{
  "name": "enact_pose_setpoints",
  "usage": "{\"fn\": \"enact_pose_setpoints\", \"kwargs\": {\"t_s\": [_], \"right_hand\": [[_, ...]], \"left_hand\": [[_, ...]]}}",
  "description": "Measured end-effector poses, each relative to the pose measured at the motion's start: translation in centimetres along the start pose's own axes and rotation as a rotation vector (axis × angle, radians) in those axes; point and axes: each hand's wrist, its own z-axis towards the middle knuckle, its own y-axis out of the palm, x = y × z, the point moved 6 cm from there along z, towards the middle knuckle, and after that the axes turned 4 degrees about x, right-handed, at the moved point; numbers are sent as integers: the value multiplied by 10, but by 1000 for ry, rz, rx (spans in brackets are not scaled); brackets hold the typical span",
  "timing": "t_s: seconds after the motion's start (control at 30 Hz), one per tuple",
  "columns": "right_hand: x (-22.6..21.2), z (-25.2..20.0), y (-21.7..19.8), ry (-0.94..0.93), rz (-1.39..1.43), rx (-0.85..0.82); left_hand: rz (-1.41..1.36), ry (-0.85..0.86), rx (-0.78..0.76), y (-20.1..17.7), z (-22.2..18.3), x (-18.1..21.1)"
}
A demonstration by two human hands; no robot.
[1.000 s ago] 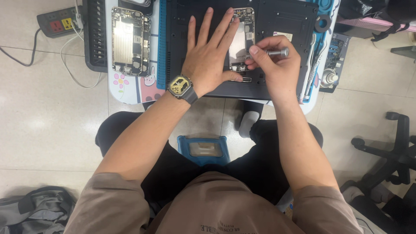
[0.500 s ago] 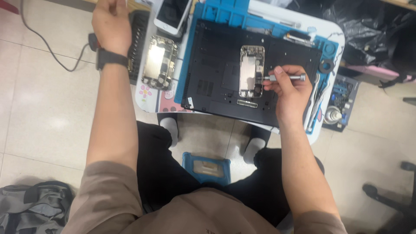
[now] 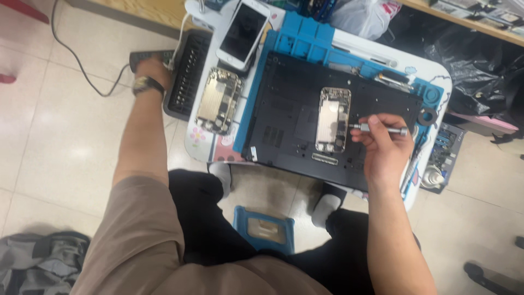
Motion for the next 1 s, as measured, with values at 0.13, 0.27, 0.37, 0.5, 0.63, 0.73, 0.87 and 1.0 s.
{"fn": "enact_pose_setpoints", "kwargs": {"t_s": [0.13,0.27,0.37,0.5,0.63,0.73,0.87,1.0], "right_hand": [[8,2,-12,-109,-21,0],[10,2,-11,-107,21,27],[4,1,-10,-133,-4,18],[6,-2,-7,-161,33,-164],[1,-23,9,-97,10,-369],[-1,-21,9,-127,7,-352],[-7,-14,0,-176,100,-290],[-26,-20,4,-105,16,-293]], "left_hand": [[-171,-91,-156,-56,-64,73],[-316,-228,-125,-23,-35,53],[-241,-247,-92,-3,-34,50],[-347,-181,-21,40,-7,22],[-305,-190,0,35,-18,9],[-238,-191,34,59,7,-4],[-143,-116,106,62,3,-13],[-249,101,276,27,-17,-5]]}}
